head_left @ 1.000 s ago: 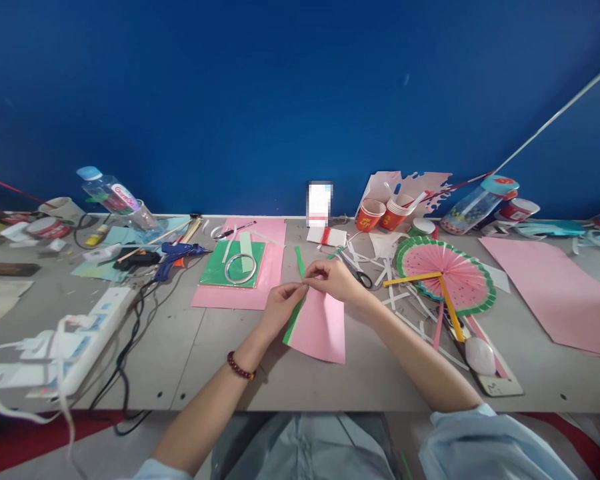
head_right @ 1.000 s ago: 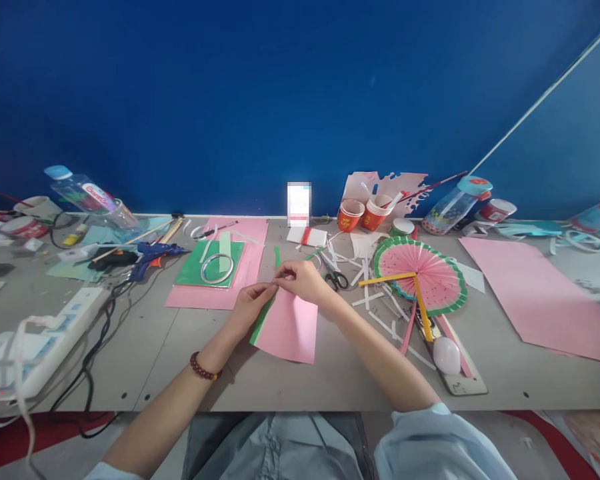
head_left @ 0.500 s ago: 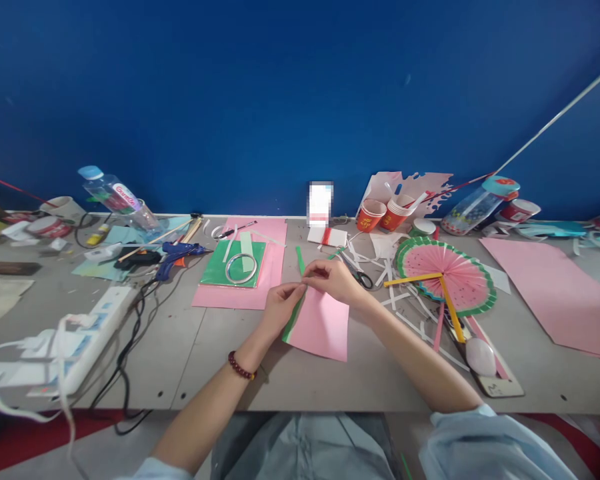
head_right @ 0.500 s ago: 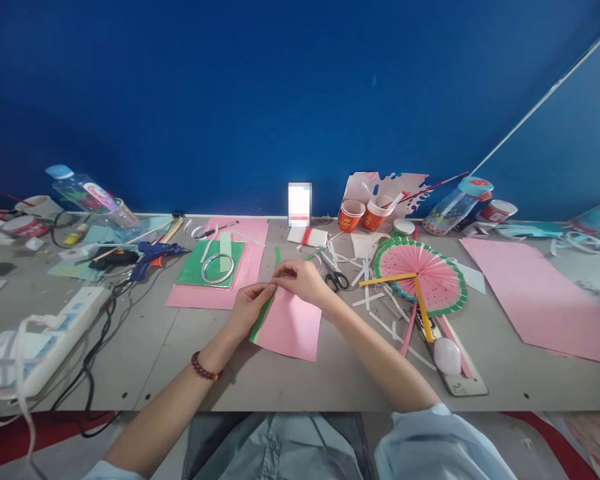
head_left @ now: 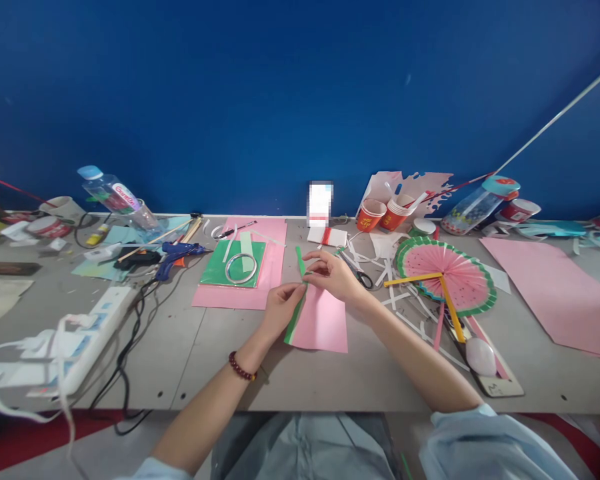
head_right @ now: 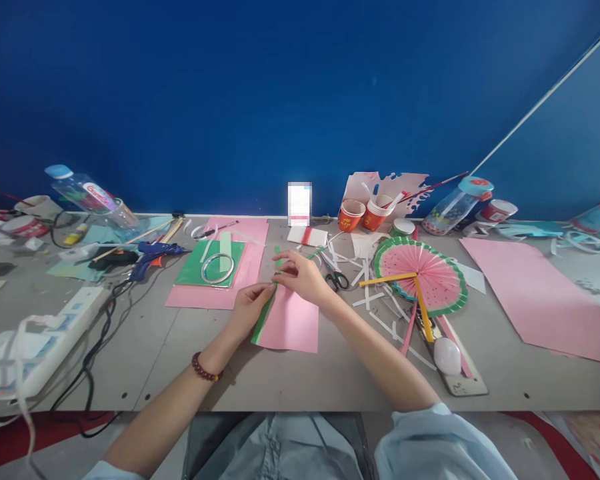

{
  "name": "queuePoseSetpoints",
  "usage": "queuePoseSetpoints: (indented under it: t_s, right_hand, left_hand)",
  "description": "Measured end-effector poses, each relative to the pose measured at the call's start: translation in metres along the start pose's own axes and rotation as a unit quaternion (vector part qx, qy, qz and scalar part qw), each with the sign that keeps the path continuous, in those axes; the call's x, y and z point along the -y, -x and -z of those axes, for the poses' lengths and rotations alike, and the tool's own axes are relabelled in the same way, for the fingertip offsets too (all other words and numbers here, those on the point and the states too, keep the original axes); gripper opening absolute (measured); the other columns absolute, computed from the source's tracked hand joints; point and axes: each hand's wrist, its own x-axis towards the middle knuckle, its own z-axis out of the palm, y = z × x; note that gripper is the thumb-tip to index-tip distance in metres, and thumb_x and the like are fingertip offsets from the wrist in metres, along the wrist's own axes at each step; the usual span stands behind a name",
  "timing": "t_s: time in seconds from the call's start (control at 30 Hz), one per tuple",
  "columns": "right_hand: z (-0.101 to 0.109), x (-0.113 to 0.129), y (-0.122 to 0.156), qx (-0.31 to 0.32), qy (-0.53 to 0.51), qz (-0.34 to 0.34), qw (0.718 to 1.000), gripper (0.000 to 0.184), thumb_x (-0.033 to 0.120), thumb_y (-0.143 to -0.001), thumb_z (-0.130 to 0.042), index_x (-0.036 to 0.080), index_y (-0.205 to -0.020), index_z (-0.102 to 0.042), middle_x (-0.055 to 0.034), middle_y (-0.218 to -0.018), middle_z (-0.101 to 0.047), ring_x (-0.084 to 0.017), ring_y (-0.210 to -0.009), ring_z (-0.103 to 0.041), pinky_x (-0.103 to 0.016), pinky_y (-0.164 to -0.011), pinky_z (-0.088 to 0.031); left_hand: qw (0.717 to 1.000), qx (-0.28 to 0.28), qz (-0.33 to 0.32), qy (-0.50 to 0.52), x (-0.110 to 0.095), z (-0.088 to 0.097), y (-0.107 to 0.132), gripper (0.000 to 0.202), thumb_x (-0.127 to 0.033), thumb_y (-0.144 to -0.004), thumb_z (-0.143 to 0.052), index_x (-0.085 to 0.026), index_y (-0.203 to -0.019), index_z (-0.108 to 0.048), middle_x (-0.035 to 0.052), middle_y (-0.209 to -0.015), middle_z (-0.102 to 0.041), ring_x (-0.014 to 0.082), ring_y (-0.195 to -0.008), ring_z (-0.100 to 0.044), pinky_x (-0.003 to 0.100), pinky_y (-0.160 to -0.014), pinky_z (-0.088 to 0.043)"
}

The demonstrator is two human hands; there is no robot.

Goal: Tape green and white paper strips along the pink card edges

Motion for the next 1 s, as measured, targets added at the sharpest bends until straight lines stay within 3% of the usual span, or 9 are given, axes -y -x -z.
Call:
queuePoseSetpoints:
  t_s: [0.2, 0.4, 0.67, 0.8, 0.9, 1.0]
  right_hand:
    - [0.0023, -0.0002, -0.0015, 0.007, -0.014, -0.015, 1.000, 0.035, 0.026, -0.070, -0.070, 0.018, -0.103, -0.060, 0.0003, -0.070, -0.067, -0.014, -0.068, -0.061, -0.027, -0.067, -0.047]
    - [0.0043, -0.0020, -0.0028, 0.019, -0.044, -0.056, 0.997, 0.039, 0.034, -0.068, -0.071, 0.016, -0.102, -0.062, 0.0006, -0.065, -0.064, -0.013, -0.058, -0.056, -0.023, -0.053, -0.041]
    - [0.0087, 0.0014, -0.0029, 0.027, -0.016, -0.067, 0.997, 0.032, 0.033, -0.073, -0.064, 0.015, -0.100, -0.065, 0.0025, -0.060, -0.060, -0.010, -0.051, -0.047, -0.022, -0.050, -0.036]
    - [0.0085, 0.0019, -0.0018, 0.029, -0.009, -0.056, 0.998, 0.033, 0.034, -0.073, -0.064, 0.016, -0.101, -0.066, 0.0038, -0.057, -0.056, -0.009, -0.050, -0.044, -0.022, -0.049, -0.036]
    - [0.0078, 0.0028, -0.0008, 0.033, -0.002, -0.066, 0.997, 0.033, 0.035, -0.073, -0.064, 0.016, -0.099, -0.067, 0.0029, -0.057, -0.058, -0.009, -0.050, -0.044, -0.022, -0.049, -0.036]
    - [0.0066, 0.0036, 0.0003, 0.035, 0.007, -0.078, 0.996, 0.032, 0.035, -0.072, -0.065, 0.015, -0.096, -0.069, 0.0014, -0.059, -0.060, -0.009, -0.050, -0.044, -0.022, -0.048, -0.035]
  left_hand:
    - [1.000, 0.016, -0.010, -0.014, 0.0024, 0.0002, -0.0001, 0.032, -0.046, -0.070, -0.068, -0.016, -0.079, -0.075, 0.0017, -0.073, -0.068, 0.0139, -0.065, -0.053, 0.025, -0.062, -0.041]
    - [0.999, 0.024, -0.033, -0.036, 0.0058, 0.0009, -0.0012, 0.034, -0.048, -0.074, -0.064, -0.015, -0.071, -0.071, 0.0007, -0.069, -0.064, 0.0139, -0.066, -0.051, 0.025, -0.062, -0.040]
    - [0.998, 0.021, -0.034, -0.044, 0.0039, 0.0003, -0.0009, 0.030, -0.044, -0.073, -0.063, -0.015, -0.072, -0.070, -0.0012, -0.063, -0.058, 0.0124, -0.062, -0.047, 0.024, -0.061, -0.038]
    - [0.999, 0.047, 0.002, -0.016, 0.0029, 0.0033, 0.0009, 0.027, -0.039, -0.076, -0.058, -0.015, -0.078, -0.071, 0.0000, -0.066, -0.061, 0.0140, -0.064, -0.050, 0.024, -0.061, -0.038]
    - [0.998, 0.065, 0.010, 0.005, 0.0001, 0.0044, 0.0023, 0.028, -0.038, -0.077, -0.056, -0.014, -0.069, -0.067, 0.0000, -0.065, -0.059, 0.0138, -0.064, -0.049, 0.024, -0.059, -0.038]
    - [0.999, 0.048, 0.011, -0.021, -0.0020, 0.0025, 0.0023, 0.034, -0.044, -0.075, -0.062, -0.014, -0.058, -0.060, -0.0031, -0.055, -0.048, 0.0099, -0.056, -0.040, 0.022, -0.053, -0.031]
